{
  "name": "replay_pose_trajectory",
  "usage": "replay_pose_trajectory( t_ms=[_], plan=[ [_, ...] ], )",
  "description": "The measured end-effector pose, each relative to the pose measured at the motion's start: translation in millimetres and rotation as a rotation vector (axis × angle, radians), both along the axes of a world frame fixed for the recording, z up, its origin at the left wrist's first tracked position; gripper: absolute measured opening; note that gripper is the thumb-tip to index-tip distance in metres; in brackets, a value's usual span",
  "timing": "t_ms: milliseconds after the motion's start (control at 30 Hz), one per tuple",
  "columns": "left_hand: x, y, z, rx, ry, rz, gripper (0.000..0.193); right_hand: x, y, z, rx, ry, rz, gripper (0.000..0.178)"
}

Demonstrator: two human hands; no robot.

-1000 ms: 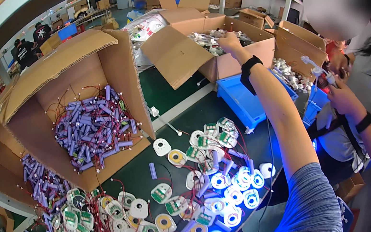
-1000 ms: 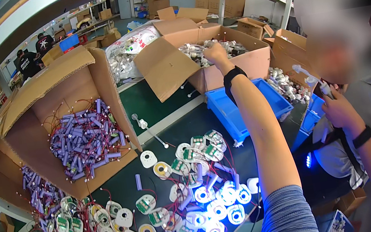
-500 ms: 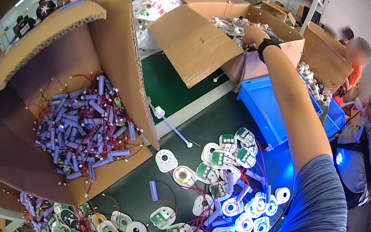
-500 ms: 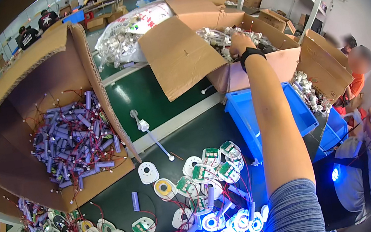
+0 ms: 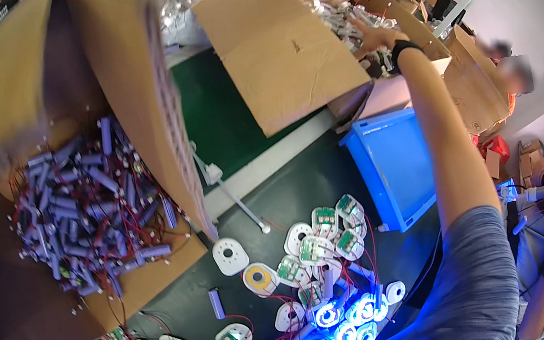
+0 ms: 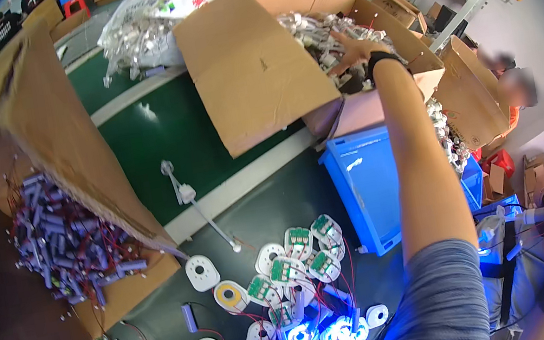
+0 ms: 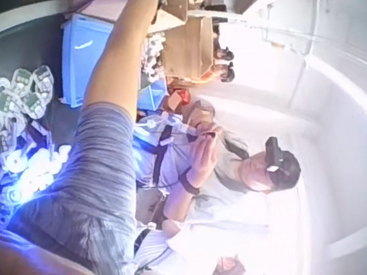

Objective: Assembling small electronic components including motors, circuit boards, and wires.

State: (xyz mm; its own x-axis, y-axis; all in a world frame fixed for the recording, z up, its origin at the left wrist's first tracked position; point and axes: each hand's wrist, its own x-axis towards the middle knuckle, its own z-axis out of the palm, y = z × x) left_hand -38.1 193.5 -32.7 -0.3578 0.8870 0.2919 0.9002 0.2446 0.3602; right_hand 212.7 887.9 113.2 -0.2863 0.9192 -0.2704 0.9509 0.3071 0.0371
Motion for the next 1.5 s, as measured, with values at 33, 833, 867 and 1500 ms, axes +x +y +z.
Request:
replay_pose_trajectory(
  t_ms=[33,833,867,1500],
  plan=[
    [-5.2,8.8,2.6,0.014,0.010,-0.009,0.030,6.0,5.2,-5.9,-0.038,0.090,-0.010,0.114],
    [-111.6,75.7,7.7,0.120,0.163,-0.169,0.031,-47.0,-14.1,-17.3,0.296,-0.176,-0.185,0.066],
    [-109.4,75.9,7.5,0.124,0.161,-0.159,0.031,-43.4,-16.7,-14.5,0.361,-0.079,-0.218,0.061],
    [-73.6,77.3,21.8,0.212,0.085,-0.157,0.033,-38.2,-115.3,144.4,0.673,1.069,-0.398,0.027]
  ],
)
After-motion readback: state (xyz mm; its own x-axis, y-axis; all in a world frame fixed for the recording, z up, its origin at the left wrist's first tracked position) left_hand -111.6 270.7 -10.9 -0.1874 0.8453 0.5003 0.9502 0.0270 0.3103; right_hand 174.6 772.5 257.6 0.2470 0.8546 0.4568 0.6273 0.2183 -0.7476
